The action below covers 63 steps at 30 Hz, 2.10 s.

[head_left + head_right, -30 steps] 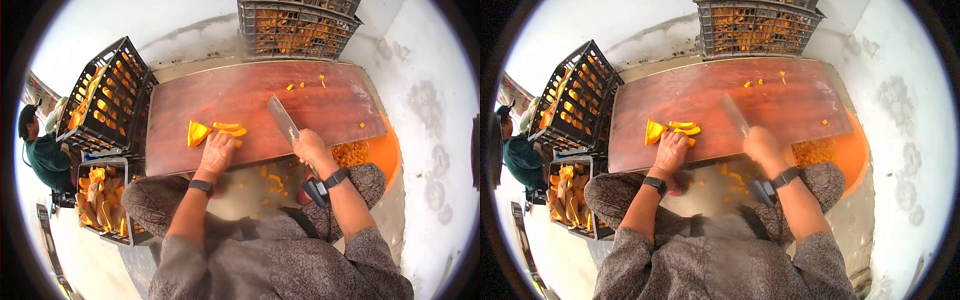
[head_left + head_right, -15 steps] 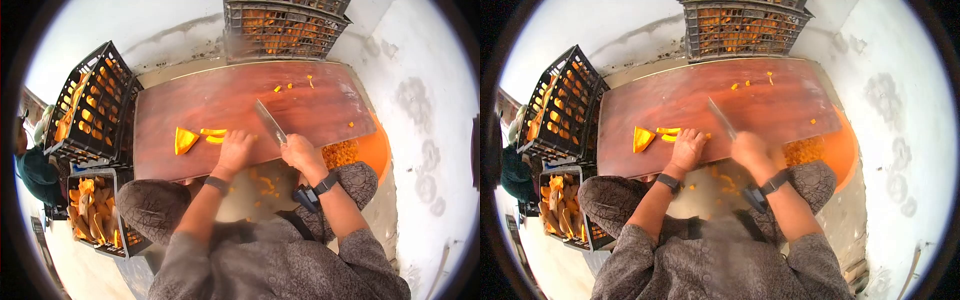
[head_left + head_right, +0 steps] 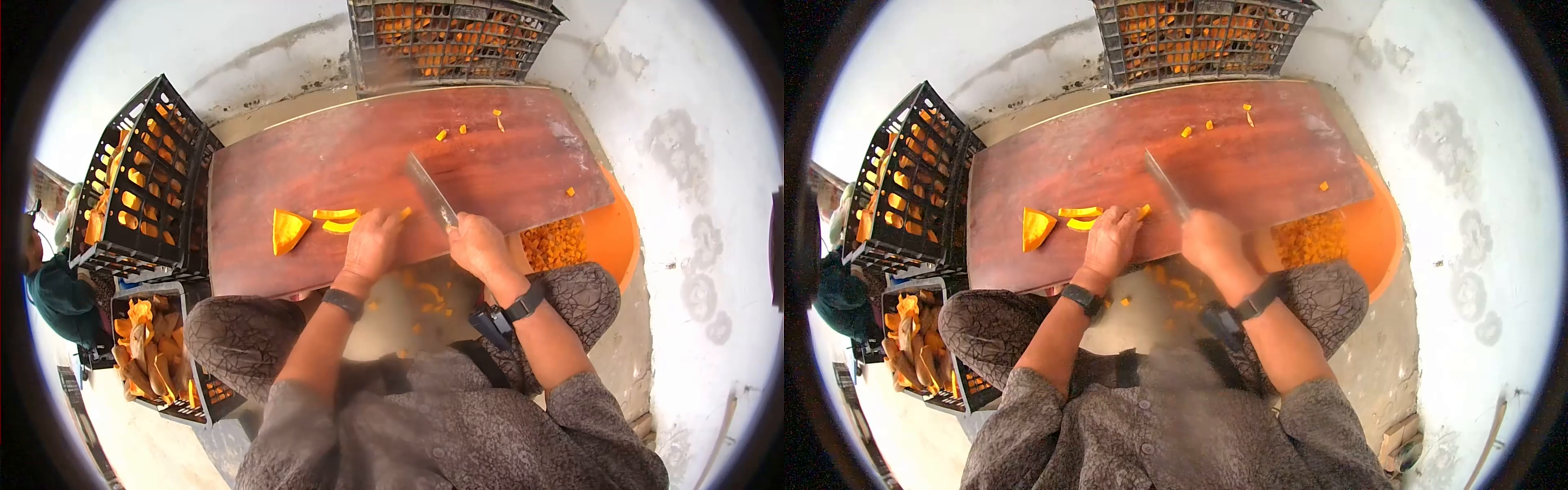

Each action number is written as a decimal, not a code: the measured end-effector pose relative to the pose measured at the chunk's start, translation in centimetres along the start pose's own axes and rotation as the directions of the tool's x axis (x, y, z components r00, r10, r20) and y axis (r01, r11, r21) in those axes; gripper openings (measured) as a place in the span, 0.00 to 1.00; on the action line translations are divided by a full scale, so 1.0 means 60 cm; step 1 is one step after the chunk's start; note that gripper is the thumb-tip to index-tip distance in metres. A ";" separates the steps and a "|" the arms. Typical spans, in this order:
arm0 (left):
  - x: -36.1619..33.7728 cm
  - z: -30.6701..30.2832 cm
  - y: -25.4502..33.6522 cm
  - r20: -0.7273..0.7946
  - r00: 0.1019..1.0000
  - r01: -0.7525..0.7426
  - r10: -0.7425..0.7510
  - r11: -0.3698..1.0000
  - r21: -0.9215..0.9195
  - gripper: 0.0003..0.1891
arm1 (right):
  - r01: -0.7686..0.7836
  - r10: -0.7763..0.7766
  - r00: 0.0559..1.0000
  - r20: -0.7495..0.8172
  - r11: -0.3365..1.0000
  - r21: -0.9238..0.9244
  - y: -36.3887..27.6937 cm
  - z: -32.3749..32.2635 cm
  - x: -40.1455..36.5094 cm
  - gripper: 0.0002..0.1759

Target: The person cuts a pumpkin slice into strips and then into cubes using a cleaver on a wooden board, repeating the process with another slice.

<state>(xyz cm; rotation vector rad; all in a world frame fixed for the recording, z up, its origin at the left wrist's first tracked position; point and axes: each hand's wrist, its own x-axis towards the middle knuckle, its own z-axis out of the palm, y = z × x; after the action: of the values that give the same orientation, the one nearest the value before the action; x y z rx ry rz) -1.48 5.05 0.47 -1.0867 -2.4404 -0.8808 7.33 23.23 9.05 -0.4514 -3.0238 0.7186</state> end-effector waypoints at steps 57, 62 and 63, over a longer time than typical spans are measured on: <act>0.010 0.005 -0.009 0.024 0.996 0.086 -0.083 0.986 -0.140 0.12 | 0.064 -0.064 0.998 0.012 0.998 -0.002 -0.066 -0.014 0.003 0.15; 0.011 0.009 -0.013 0.015 0.997 0.077 -0.076 0.986 -0.147 0.12 | 0.050 -0.047 0.996 0.076 0.998 -0.044 -0.065 -0.005 0.001 0.15; 0.012 0.009 -0.014 0.013 0.998 0.070 -0.069 0.985 -0.157 0.12 | 0.060 -0.055 0.995 0.077 0.997 -0.058 -0.065 -0.006 0.001 0.15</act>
<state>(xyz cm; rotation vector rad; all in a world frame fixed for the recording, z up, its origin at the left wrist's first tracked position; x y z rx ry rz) -2.61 5.36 0.08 -1.0644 -2.4628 -1.1096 6.23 20.05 11.08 -0.3443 -3.1221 0.6570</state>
